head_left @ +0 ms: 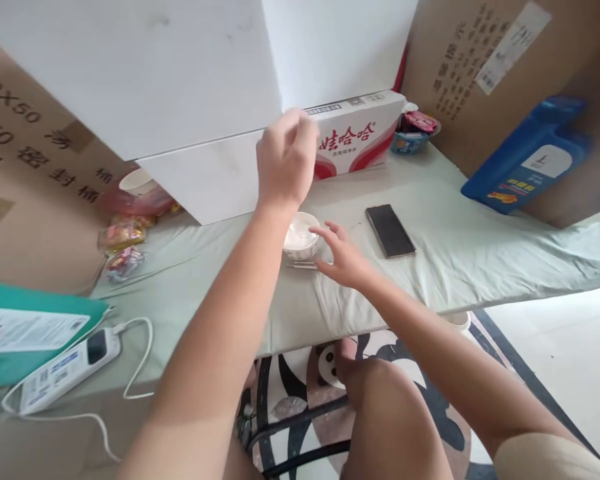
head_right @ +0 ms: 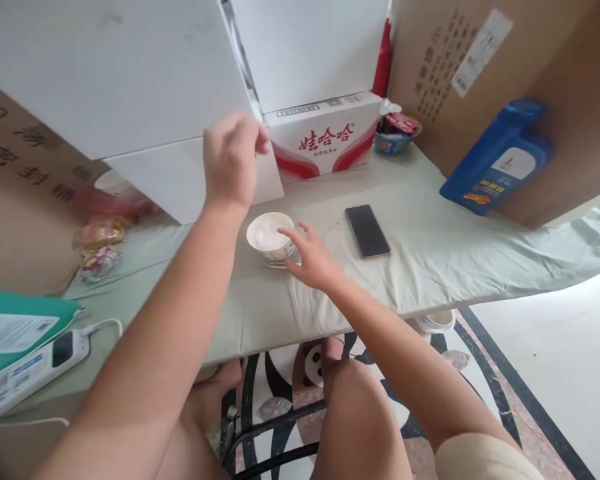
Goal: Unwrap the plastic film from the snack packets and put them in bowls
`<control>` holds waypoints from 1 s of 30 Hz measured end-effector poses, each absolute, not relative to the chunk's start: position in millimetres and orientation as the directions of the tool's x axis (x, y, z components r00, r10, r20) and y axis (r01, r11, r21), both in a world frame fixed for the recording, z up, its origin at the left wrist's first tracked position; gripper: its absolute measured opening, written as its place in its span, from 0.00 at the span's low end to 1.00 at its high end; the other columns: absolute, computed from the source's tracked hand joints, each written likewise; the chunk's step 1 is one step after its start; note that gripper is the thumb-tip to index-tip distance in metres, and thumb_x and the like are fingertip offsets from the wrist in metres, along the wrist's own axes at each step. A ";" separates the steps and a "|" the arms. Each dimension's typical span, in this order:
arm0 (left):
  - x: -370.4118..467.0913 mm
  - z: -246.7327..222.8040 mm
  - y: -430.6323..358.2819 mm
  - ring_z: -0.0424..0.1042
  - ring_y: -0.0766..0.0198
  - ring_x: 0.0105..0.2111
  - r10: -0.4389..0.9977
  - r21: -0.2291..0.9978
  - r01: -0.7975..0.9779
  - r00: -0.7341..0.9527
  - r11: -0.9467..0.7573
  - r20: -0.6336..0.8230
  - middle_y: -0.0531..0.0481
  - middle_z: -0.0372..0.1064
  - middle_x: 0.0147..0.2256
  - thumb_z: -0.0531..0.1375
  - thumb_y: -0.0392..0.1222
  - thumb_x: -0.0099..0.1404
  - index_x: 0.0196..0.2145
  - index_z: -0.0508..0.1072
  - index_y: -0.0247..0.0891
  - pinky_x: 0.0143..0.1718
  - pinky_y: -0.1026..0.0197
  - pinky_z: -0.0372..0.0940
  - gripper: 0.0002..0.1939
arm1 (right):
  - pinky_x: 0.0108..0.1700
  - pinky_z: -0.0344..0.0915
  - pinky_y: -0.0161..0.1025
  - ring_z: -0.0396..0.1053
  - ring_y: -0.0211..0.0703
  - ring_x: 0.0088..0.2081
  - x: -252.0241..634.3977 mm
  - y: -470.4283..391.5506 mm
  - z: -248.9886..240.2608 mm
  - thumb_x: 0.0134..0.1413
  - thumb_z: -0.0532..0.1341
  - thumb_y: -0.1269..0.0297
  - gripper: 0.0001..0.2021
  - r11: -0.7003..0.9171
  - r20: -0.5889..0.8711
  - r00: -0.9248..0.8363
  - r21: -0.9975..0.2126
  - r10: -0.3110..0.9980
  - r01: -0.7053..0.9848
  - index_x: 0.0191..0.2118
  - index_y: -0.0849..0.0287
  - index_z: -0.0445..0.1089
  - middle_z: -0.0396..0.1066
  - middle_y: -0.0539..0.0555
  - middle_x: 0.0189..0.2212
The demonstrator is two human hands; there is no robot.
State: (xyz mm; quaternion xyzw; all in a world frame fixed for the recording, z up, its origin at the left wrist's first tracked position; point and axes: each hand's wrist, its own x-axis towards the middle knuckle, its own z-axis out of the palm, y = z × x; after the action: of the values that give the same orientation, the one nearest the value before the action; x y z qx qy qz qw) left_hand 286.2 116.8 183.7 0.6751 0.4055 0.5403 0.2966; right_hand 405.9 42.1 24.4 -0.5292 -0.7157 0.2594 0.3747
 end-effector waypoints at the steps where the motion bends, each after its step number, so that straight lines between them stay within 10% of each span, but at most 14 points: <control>1: 263.2 166.8 110.9 0.71 0.53 0.44 0.882 0.841 0.280 0.055 -0.463 0.468 0.48 0.63 0.29 0.55 0.41 0.70 0.24 0.64 0.41 0.53 0.50 0.66 0.16 | 0.65 0.62 0.66 0.54 0.65 0.72 393.7 42.0 20.9 0.50 0.64 0.67 0.32 0.315 0.248 -0.193 -0.733 0.949 0.603 0.63 0.49 0.66 0.54 0.64 0.70; 4: 205.2 104.0 108.5 0.66 0.47 0.56 0.937 0.855 0.390 0.080 -0.343 0.339 0.46 0.70 0.41 0.63 0.46 0.64 0.32 0.72 0.44 0.63 0.46 0.60 0.06 | 0.63 0.64 0.65 0.51 0.66 0.73 372.7 50.1 12.4 0.53 0.65 0.65 0.26 0.277 0.227 -0.164 -0.691 0.960 0.668 0.59 0.49 0.70 0.45 0.61 0.74; 8: 167.5 32.1 108.9 0.62 0.45 0.64 0.946 0.870 0.447 0.317 -0.210 0.065 0.43 0.62 0.61 0.67 0.48 0.57 0.51 0.73 0.46 0.63 0.47 0.62 0.24 | 0.50 0.74 0.61 0.67 0.67 0.63 362.6 62.4 4.6 0.56 0.64 0.59 0.13 0.190 0.169 -0.100 -0.684 0.980 0.704 0.47 0.54 0.75 0.40 0.63 0.76; 16: 133.2 11.0 76.1 0.64 0.51 0.63 0.988 0.920 0.377 0.145 -0.109 0.058 0.45 0.62 0.63 0.63 0.37 0.59 0.58 0.66 0.49 0.61 0.49 0.64 0.29 | 0.52 0.71 0.65 0.55 0.76 0.70 326.0 73.5 -0.3 0.56 0.64 0.57 0.16 0.325 0.232 -0.231 -0.584 0.945 0.744 0.50 0.54 0.72 0.42 0.64 0.75; 19: 110.6 29.2 48.1 0.66 0.52 0.61 0.973 0.968 0.246 -0.202 -0.057 0.109 0.44 0.66 0.60 0.62 0.35 0.60 0.55 0.67 0.46 0.61 0.49 0.62 0.25 | 0.61 0.62 0.71 0.44 0.77 0.74 301.4 60.9 26.4 0.55 0.64 0.58 0.25 0.466 0.413 -0.270 -0.509 0.870 0.724 0.58 0.54 0.67 0.41 0.65 0.75; 23: 85.2 53.4 8.7 0.72 0.61 0.45 0.897 0.994 -0.107 -0.440 -0.015 -0.034 0.48 0.71 0.42 0.60 0.38 0.62 0.41 0.70 0.42 0.48 0.57 0.66 0.09 | 0.61 0.66 0.63 0.62 0.65 0.67 242.1 45.4 65.4 0.56 0.59 0.63 0.19 0.658 0.562 -0.364 -0.514 0.743 0.551 0.54 0.52 0.67 0.62 0.63 0.66; 30: 41.0 36.6 -16.9 0.64 0.70 0.28 0.816 0.855 -0.519 -0.487 0.015 -0.310 0.57 0.62 0.29 0.59 0.39 0.58 0.32 0.66 0.40 0.34 0.64 0.59 0.04 | 0.55 0.73 0.57 0.73 0.56 0.55 94.4 116.1 58.9 0.54 0.57 0.69 0.28 0.564 0.306 -0.502 -0.646 0.809 0.515 0.62 0.57 0.61 0.74 0.62 0.53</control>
State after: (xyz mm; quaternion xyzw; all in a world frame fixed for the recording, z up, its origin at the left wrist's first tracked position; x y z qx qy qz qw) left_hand 41.0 -16.9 36.6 0.1429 0.5211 0.6870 0.4858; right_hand 94.4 116.1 58.9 -0.3980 -0.8315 0.2443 0.3009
